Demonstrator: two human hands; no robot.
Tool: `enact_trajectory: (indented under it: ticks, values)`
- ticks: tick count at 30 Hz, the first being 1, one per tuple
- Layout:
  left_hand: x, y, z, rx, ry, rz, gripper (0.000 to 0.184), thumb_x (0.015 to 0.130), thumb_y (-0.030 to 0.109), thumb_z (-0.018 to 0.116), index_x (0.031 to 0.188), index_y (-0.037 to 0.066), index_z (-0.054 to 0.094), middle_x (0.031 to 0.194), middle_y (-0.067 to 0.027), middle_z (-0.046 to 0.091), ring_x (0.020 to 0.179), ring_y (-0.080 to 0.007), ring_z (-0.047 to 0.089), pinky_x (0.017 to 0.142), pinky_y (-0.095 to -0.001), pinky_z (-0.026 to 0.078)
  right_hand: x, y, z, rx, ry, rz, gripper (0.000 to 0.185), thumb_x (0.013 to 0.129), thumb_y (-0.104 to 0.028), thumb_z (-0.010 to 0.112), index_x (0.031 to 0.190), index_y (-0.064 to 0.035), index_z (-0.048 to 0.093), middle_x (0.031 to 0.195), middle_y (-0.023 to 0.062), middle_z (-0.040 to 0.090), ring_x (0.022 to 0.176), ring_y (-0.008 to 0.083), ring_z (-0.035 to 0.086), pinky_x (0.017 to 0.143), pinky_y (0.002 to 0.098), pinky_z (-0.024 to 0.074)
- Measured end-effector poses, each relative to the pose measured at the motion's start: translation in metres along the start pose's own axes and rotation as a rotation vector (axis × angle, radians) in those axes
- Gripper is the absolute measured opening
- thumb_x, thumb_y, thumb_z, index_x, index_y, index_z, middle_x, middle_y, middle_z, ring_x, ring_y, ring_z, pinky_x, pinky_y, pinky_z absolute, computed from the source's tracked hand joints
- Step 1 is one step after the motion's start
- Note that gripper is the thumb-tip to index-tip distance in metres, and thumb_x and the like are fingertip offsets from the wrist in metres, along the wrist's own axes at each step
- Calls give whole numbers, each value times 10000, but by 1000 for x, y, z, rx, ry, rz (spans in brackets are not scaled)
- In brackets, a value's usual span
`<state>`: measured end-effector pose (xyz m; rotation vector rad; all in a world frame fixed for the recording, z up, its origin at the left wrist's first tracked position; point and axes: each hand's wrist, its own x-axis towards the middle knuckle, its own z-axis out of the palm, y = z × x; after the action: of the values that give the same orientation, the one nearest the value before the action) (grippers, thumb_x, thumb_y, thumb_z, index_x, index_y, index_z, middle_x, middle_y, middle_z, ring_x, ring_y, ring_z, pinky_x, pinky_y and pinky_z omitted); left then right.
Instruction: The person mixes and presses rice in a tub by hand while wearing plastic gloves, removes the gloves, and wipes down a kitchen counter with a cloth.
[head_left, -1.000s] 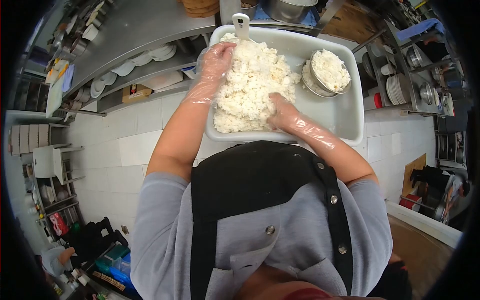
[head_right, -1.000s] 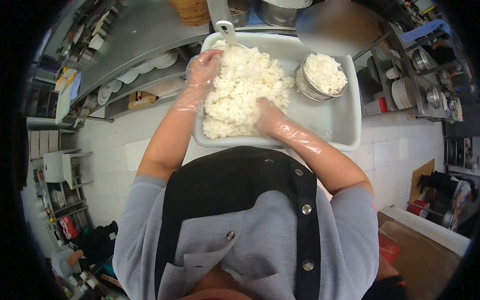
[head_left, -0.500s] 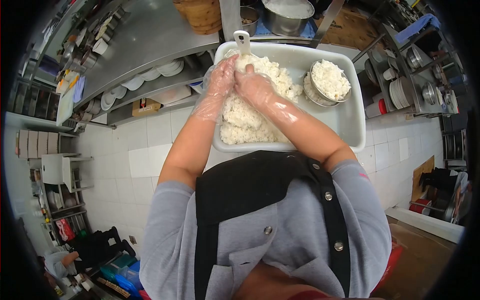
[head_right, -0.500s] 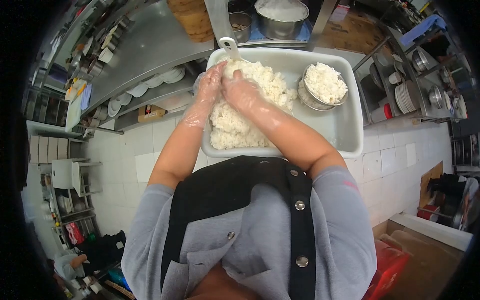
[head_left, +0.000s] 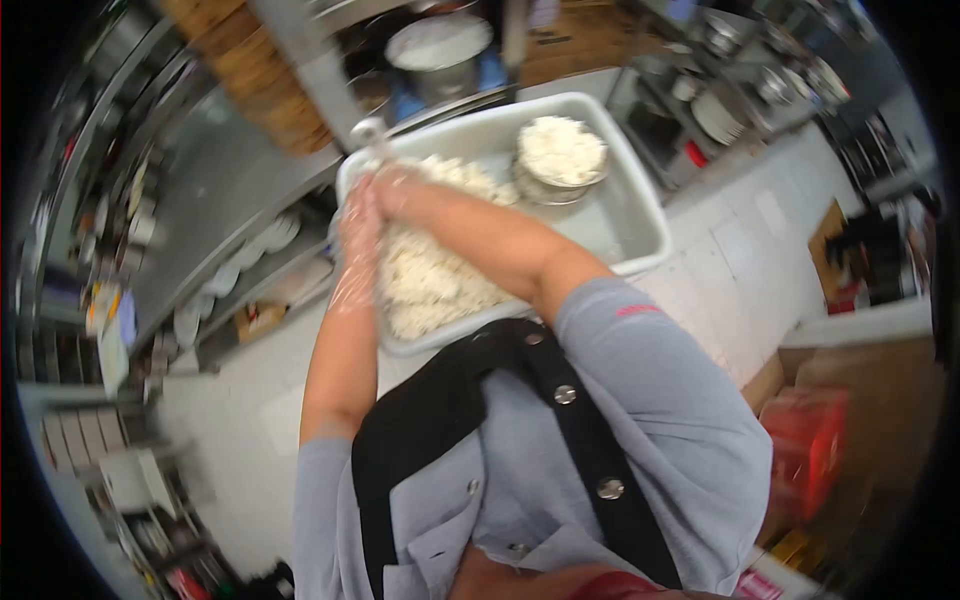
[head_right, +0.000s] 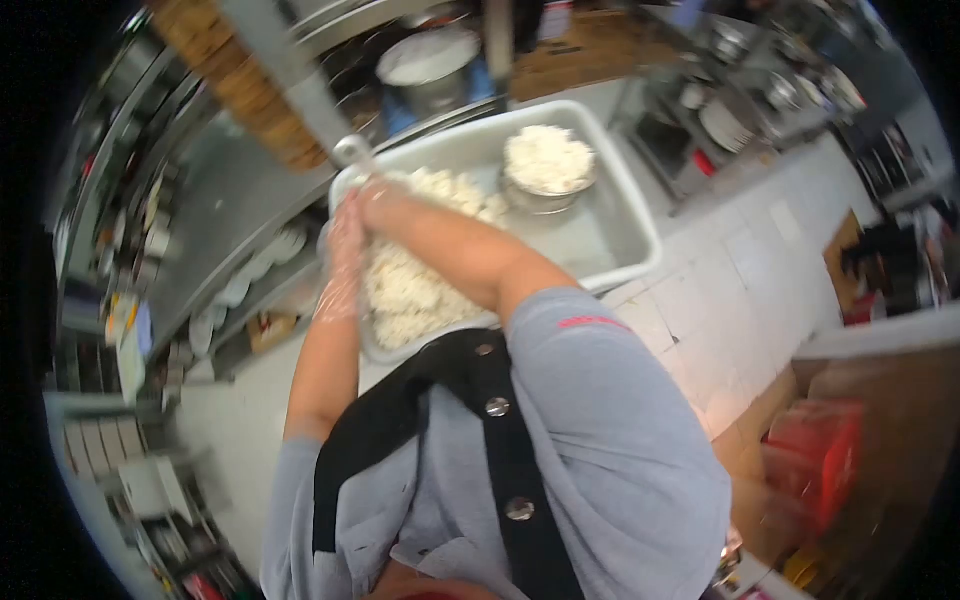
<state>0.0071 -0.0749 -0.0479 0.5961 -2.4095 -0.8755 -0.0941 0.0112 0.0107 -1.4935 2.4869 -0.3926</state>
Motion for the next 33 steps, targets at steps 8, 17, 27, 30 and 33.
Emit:
enact_trajectory:
  ticks: [8,17,27,30,33]
  values:
    - [-14,66,-23,172,-130,129,549,962,362,435,1415,60,366,1463,-200,332,1356,-363,298,1133,-385,214,-134,-9,-31,160,66,-60,752,799,-388,641,1434,-139,326,1511,246,159,1299,500,325,1012,538,379]
    - [9,83,0,530,-360,48,745,902,394,522,1466,22,208,1502,-272,183,1391,-450,152,1146,-491,126,-145,7,-11,150,-255,69,910,815,-600,552,1505,-192,120,1557,169,-45,1380,523,-18,1047,673,214]
    - [1,85,-27,481,-311,-70,367,835,284,605,1189,189,599,1093,-156,647,1027,-332,610,898,-427,468,-188,-12,-30,-6,-422,-171,726,798,-199,629,1457,-219,324,1509,220,227,1366,401,284,1045,535,324]
    - [-3,69,-19,362,-235,-185,363,813,272,626,1159,163,621,1070,-160,654,1027,-318,613,891,-412,470,-192,13,2,129,-357,-191,592,805,-138,600,1375,-226,466,1502,196,259,1264,372,447,1036,414,370]
    - [-14,107,-29,283,-248,-301,484,792,355,657,1222,144,589,1112,-167,643,1080,-318,593,938,-394,446,-189,30,6,189,-235,-278,608,733,-35,640,1310,-199,544,1437,238,355,1174,332,536,988,363,427]
